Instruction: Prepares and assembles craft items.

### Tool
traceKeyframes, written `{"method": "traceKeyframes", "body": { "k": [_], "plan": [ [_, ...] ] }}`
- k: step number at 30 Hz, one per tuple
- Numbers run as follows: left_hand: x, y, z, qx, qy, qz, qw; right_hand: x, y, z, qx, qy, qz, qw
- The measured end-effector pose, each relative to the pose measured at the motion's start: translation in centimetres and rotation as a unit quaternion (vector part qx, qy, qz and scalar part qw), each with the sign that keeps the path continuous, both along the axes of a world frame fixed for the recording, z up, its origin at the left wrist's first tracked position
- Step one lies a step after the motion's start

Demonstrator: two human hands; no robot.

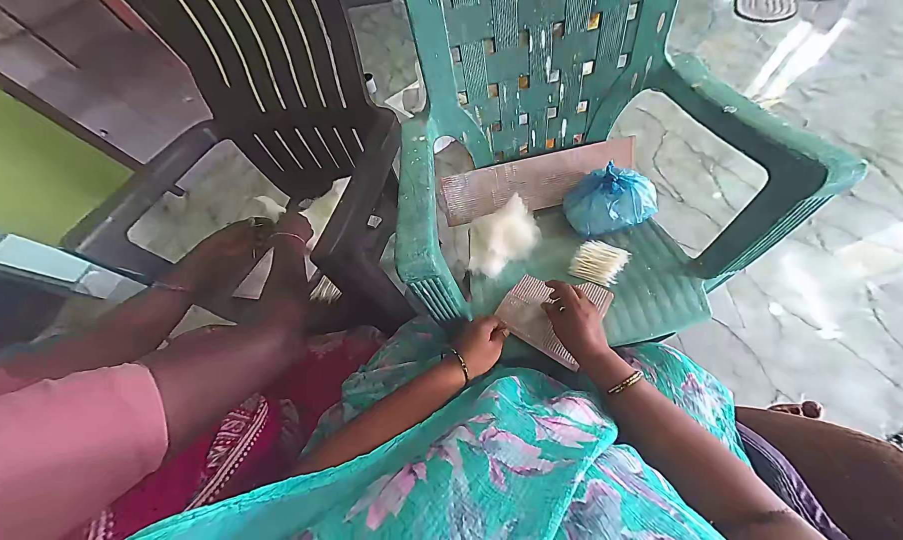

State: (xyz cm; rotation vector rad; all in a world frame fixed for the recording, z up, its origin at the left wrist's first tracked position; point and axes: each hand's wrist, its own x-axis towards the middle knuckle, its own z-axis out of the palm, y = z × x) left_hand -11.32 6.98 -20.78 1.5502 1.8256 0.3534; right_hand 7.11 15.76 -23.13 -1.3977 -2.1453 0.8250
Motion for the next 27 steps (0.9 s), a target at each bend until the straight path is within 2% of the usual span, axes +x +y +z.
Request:
{"method": "traceKeyframes", "body": {
  "k": [4, 7, 10, 13, 19, 23, 25, 27],
  "plan": [
    [0.4, 0.3, 0.3, -0.046, 0.028, 0.000, 0.999, 0.2, 0.5, -0.4, 0.007, -0.019, -0.021, 1.000],
    [0.5, 0.5, 0.6, -0.072, 0.032, 0.006, 0.997, 0.4, 1.0, -0.6, 0.070, -0.023, -0.014, 0.997],
    [0.6, 0.6, 0.7, -0.080, 0.034, 0.018, 0.996, 0.2, 1.5, -0.8, 0.125, -0.067, 0.097, 0.985],
    [0.7, 0.6, 0.7, -0.090, 0.033, 0.016, 0.995, -0.3, 1.4, -0.5, 0.080, -0.219, 0.259, 0.937],
    [0.7, 0.0, 0.0, -0.089, 0.023, -0.042, 0.995, 3.3, -0.6, 0.4, 0.020, -0.327, 0.327, 0.886],
    [1.1, -0.3, -0.9, -0.094, -0.005, -0.095, 0.991, 7.1, -3.0, -0.2, 0.091, -0.314, 0.333, 0.885],
    [1.3, -0.5, -1.1, -0.096, -0.023, -0.103, 0.990, 8.3, -3.4, 0.1, 0.095, -0.302, 0.339, 0.886],
    [1.2, -0.7, -1.0, -0.091, -0.044, -0.095, 0.990, 9.5, -3.1, -0.3, 0.151, -0.211, 0.327, 0.909]
  ]
}}
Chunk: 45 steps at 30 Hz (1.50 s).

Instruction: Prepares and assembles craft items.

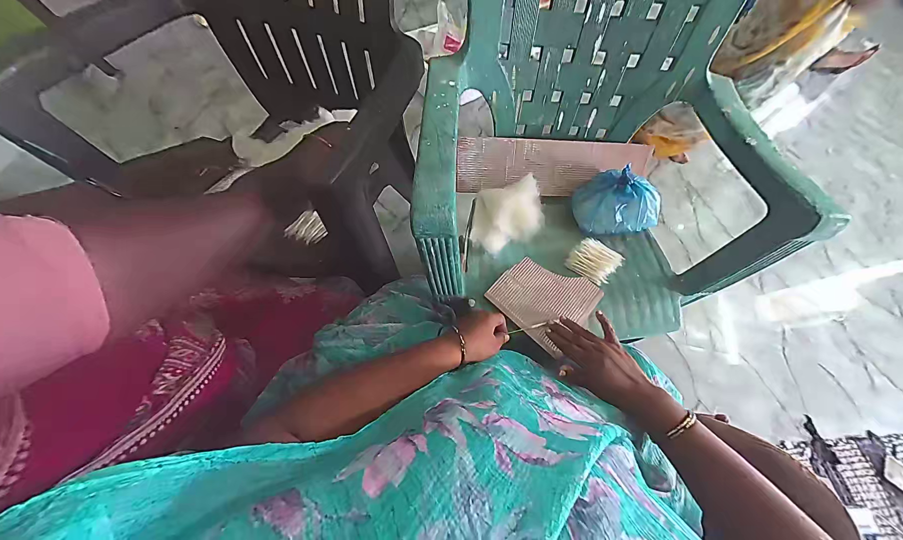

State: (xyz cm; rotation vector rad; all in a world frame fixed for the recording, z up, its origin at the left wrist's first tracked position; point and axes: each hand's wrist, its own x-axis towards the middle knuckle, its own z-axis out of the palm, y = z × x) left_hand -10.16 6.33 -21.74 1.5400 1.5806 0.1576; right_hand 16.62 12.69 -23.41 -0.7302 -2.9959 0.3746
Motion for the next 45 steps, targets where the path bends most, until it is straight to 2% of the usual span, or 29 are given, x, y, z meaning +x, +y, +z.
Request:
{"method": "traceKeyframes", "body": {
  "k": [2, 4, 8, 13, 16, 19, 23, 25, 27, 29, 32, 38, 45],
  "plan": [
    [-0.2, -0.1, 0.3, 0.014, -0.022, 0.034, 0.999, 0.3, 0.9, -0.2, 0.029, 0.095, -0.023, 0.995],
    [-0.6, -0.1, 0.4, 0.027, -0.031, 0.074, 0.996, -0.5, 2.0, 0.0, 0.045, 0.126, -0.056, 0.989],
    [-1.3, 0.6, 0.3, 0.052, -0.006, 0.123, 0.991, -4.9, 4.1, 0.3, 0.031, 0.073, -0.083, 0.993],
    [-1.3, 1.3, 0.5, 0.043, 0.043, 0.113, 0.992, -9.9, 5.1, -0.2, -0.022, -0.068, -0.047, 0.996],
    [-1.3, 1.1, 0.5, 0.035, 0.046, 0.091, 0.994, -9.3, 4.5, -0.4, -0.024, -0.107, -0.045, 0.993],
    [-1.2, 0.6, 0.2, 0.026, 0.023, 0.062, 0.997, -6.7, 2.4, -0.2, -0.032, -0.137, -0.035, 0.989],
    [-0.6, 0.4, 0.4, 0.013, 0.002, 0.003, 1.000, -3.0, 0.1, 0.1, -0.009, -0.128, -0.004, 0.992],
    [-0.3, 0.3, 0.3, 0.014, -0.002, -0.007, 1.000, -1.4, -0.2, 0.6, -0.008, -0.086, 0.011, 0.996],
    [-0.5, 0.3, 0.2, 0.033, -0.021, 0.024, 0.999, -0.4, 0.4, 0.8, -0.008, -0.002, 0.005, 1.000],
    [-0.9, 0.3, 0.1, 0.041, -0.037, 0.078, 0.995, -0.7, 1.3, 1.1, 0.000, 0.039, -0.033, 0.999],
    [-1.6, 0.2, 0.1, 0.041, -0.031, 0.129, 0.990, -3.4, 2.7, 1.2, 0.011, 0.026, -0.081, 0.996],
    [-1.9, 0.7, 0.2, 0.042, 0.021, 0.113, 0.993, -9.9, 4.1, -0.1, -0.022, -0.096, -0.072, 0.993],
    [-2.2, -0.1, -0.4, 0.066, 0.007, 0.063, 0.996, -7.0, 0.1, 0.9, -0.051, -0.178, -0.087, 0.979]
  ]
}}
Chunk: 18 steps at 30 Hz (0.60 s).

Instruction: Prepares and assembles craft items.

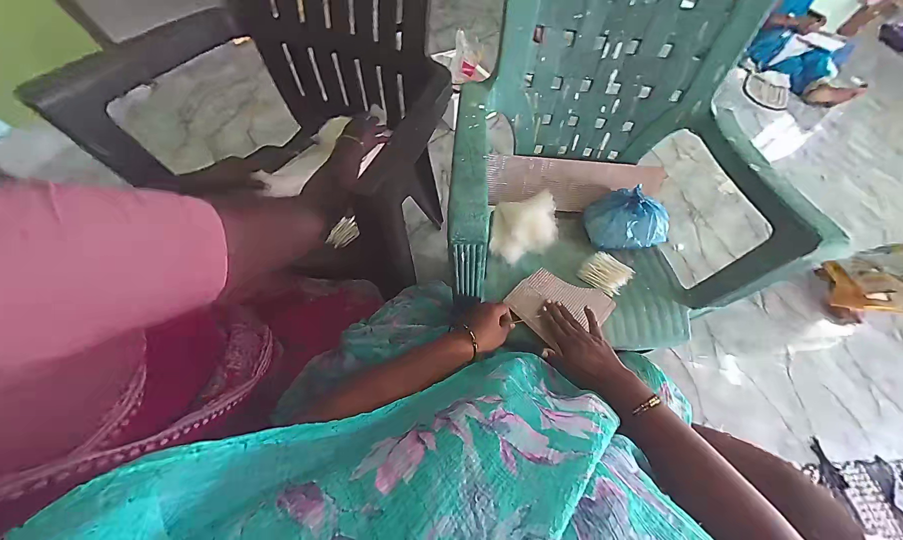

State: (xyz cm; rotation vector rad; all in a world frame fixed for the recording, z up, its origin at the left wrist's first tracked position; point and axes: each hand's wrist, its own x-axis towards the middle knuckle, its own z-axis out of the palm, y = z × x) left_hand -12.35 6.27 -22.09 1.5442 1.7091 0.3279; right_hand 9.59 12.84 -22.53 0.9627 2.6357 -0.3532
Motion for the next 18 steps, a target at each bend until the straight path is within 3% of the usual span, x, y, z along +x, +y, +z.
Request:
{"method": "traceKeyframes", "body": {
  "k": [4, 7, 9, 14, 18],
  "plan": [
    [0.1, -1.0, -1.4, 0.034, 0.009, -0.033, 0.999, 2.0, -2.2, -0.1, 0.008, 0.034, -0.010, 0.999],
    [-0.2, -1.9, -2.0, 0.072, 0.001, -0.027, 0.997, 3.6, -3.3, -1.5, 0.111, 0.267, -0.016, 0.957],
    [-0.4, -2.8, -2.2, 0.109, -0.007, -0.021, 0.994, 3.9, -3.6, -2.2, 0.170, 0.352, -0.039, 0.920],
    [-0.7, -4.7, -2.1, 0.173, -0.003, -0.026, 0.985, 3.4, -4.2, -1.6, 0.190, 0.366, -0.114, 0.904],
    [-0.5, -6.0, -2.2, 0.207, -0.005, -0.041, 0.977, 3.0, -4.8, -1.6, 0.197, 0.353, -0.079, 0.911]
  ]
}}
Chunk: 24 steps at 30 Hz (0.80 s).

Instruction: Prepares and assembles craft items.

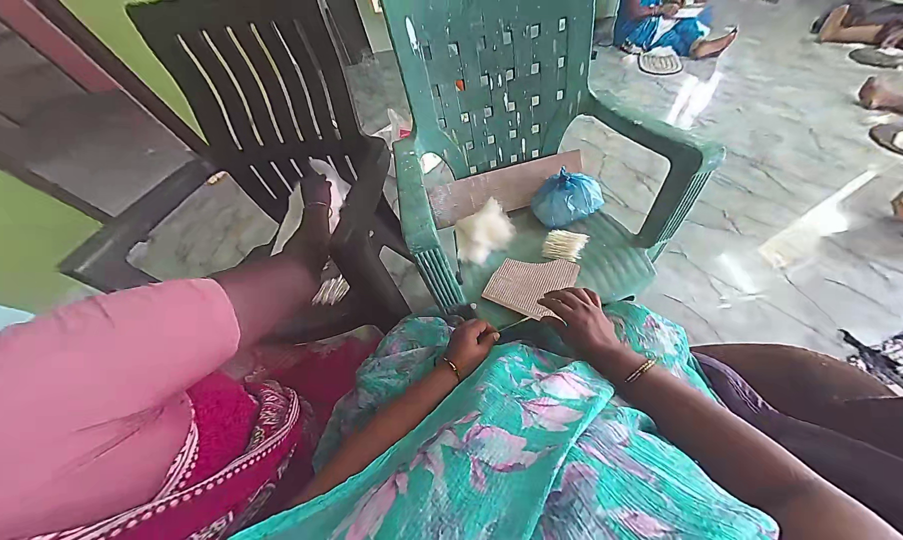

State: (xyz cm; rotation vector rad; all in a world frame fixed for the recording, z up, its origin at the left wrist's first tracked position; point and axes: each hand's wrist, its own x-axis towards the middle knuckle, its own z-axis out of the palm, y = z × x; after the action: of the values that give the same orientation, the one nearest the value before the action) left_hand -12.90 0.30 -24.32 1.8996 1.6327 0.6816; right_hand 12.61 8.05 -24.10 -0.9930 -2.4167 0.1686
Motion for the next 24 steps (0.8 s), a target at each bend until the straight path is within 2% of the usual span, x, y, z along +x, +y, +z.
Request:
{"method": "traceKeyframes", "body": {
  "k": [3, 8, 13, 21, 24],
  "plan": [
    [0.0, -0.5, -0.6, 0.054, -0.010, -0.007, 0.998, -0.1, -0.3, -0.5, 0.044, -0.006, 0.031, 0.999],
    [0.3, -0.9, -0.7, 0.040, 0.004, -0.023, 0.999, 0.3, -0.1, -0.8, 0.067, 0.010, 0.061, 0.996],
    [0.5, -0.6, -1.3, 0.083, 0.013, -0.024, 0.996, 0.6, 0.1, -1.2, 0.108, 0.019, 0.080, 0.991],
    [-0.2, 0.7, -1.7, 0.120, 0.019, -0.004, 0.993, -0.4, 0.4, -1.3, 0.086, 0.028, 0.067, 0.994],
    [-1.0, 1.2, -2.1, 0.182, 0.052, 0.000, 0.982, -0.7, 0.8, -1.4, 0.092, 0.028, 0.055, 0.994]
  ]
}}
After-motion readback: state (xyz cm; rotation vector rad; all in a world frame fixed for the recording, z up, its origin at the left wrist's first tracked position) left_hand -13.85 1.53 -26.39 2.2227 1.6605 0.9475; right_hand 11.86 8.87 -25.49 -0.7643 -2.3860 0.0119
